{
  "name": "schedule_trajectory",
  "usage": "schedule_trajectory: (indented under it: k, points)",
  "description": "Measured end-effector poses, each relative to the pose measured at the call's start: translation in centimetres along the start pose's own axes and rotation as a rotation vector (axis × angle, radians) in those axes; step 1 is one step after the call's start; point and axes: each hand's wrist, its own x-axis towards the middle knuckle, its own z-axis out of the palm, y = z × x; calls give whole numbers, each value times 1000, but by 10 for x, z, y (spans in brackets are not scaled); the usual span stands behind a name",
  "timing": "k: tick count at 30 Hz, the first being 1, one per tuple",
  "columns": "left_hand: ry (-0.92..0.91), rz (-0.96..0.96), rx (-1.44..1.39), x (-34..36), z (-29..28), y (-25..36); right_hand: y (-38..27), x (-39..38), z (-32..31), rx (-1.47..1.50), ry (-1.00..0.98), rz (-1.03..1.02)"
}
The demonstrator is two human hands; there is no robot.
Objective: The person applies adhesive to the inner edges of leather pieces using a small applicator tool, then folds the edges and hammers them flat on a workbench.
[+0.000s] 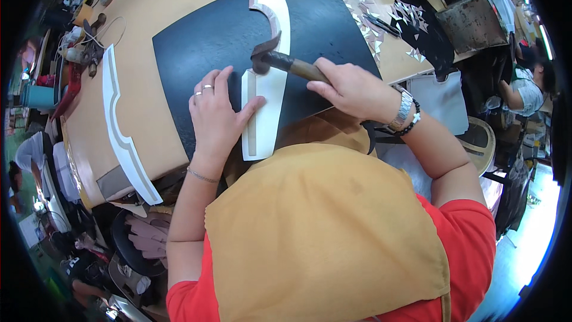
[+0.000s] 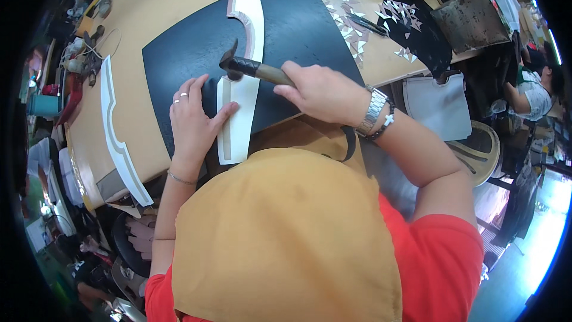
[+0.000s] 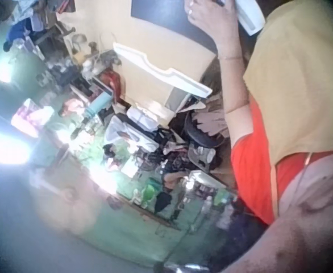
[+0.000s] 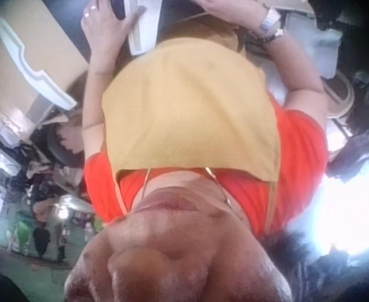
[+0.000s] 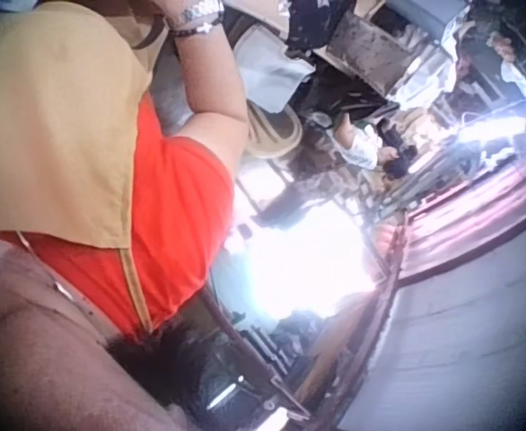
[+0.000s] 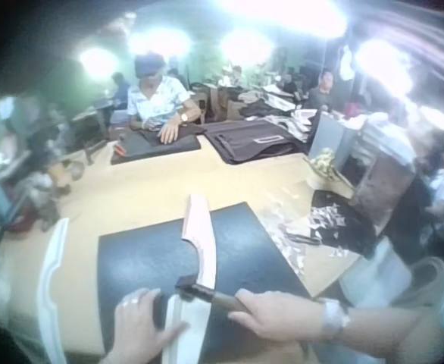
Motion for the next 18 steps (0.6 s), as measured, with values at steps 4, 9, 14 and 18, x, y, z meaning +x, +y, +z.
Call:
schedule_trajectory:
  k: [4,9,14,18]
  points:
    - [-6,-15,23,-3,-1,0,-3,8,6,103,79,-85]
    - [-9,33,3,2,-6,-6,-4,20,-7,-68,44,-87]
    - [-111,-122,-271,19,-15,-13,11,13,7,39,58,-14]
    - [-289,-380,-538,34,-26,-11,7,11,3,-17,48,22]
